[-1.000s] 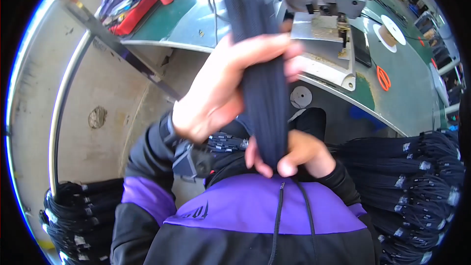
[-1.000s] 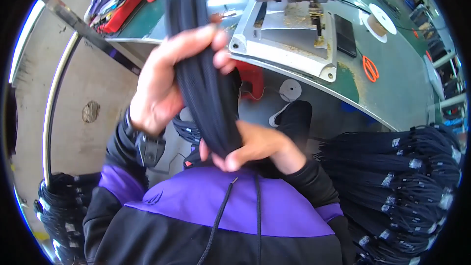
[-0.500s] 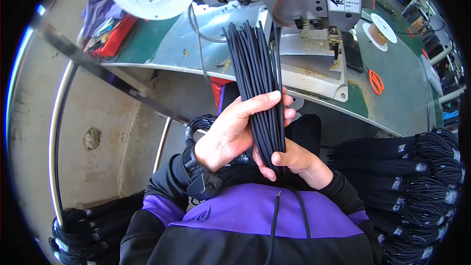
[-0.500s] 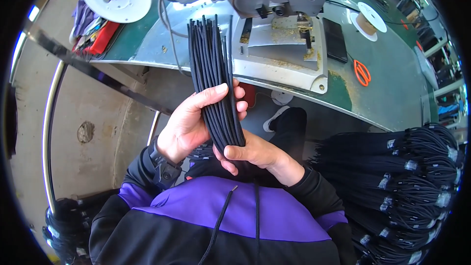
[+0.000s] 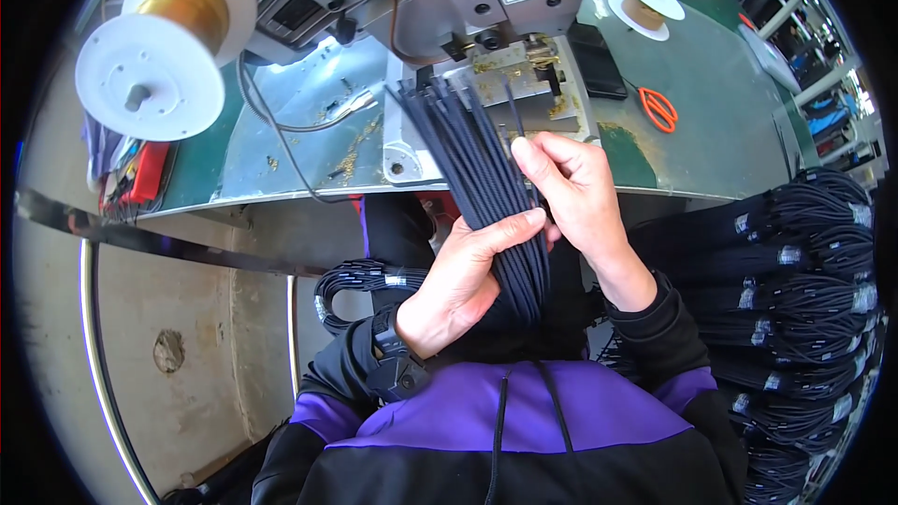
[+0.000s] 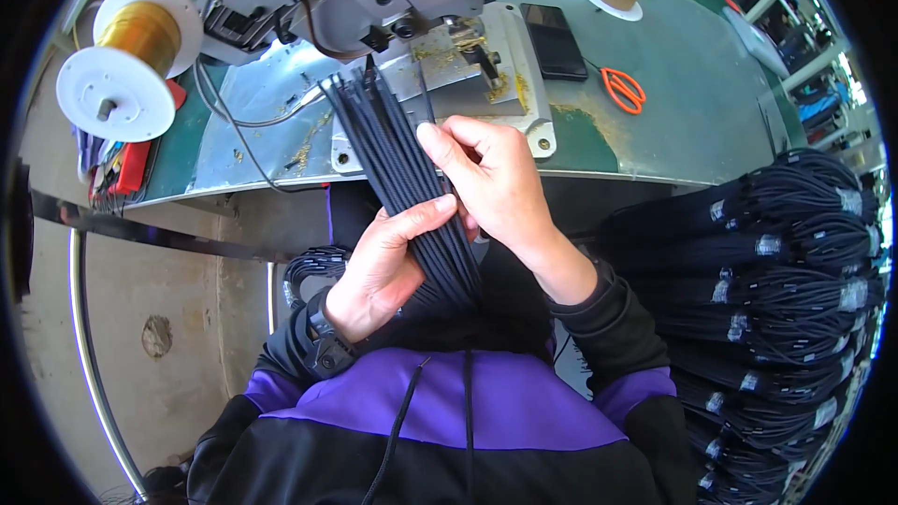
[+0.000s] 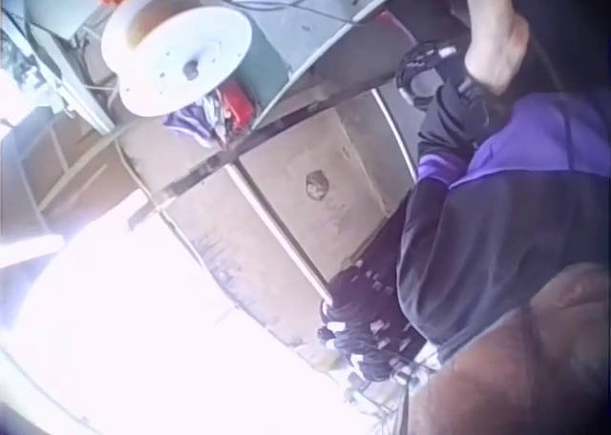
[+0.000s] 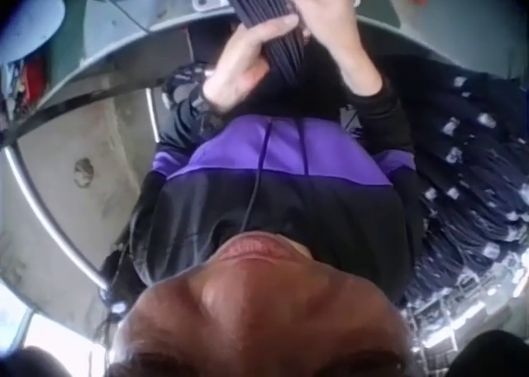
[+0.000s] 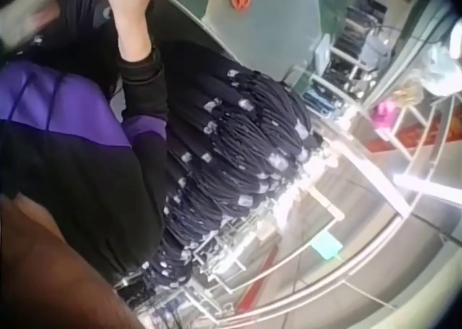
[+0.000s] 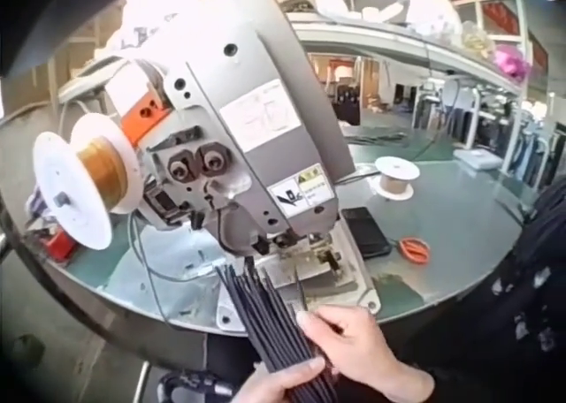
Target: The person picks up a bundle of cables, feeds the ends of individual cables one at a time into a machine, and trims a cable end with shears. They then hang the bundle on a rack and retrieve a new bundle to repeat the process.
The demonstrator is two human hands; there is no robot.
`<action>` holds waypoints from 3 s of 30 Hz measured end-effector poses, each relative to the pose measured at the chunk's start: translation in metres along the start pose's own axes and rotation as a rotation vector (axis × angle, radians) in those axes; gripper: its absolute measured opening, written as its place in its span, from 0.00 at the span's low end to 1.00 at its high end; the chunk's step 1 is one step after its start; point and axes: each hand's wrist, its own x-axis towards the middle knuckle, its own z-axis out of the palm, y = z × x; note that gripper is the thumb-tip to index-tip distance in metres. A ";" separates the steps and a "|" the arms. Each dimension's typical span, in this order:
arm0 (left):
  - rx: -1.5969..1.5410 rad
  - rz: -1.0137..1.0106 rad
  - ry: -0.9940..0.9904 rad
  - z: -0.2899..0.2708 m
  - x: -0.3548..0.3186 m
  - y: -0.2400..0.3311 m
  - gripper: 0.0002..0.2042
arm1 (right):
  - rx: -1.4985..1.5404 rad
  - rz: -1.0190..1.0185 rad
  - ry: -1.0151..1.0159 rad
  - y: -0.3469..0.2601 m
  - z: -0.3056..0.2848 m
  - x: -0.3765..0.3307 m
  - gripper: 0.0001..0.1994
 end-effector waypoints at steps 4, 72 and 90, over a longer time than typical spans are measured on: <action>-0.069 0.016 0.082 0.001 0.000 0.001 0.08 | 0.220 -0.224 0.228 0.011 -0.001 0.008 0.15; 0.003 0.132 0.039 0.011 0.014 0.013 0.07 | 0.591 -0.065 0.201 0.028 -0.011 0.015 0.15; 0.035 0.032 0.077 0.016 0.013 -0.002 0.08 | 0.518 -0.068 0.180 0.016 -0.003 0.012 0.14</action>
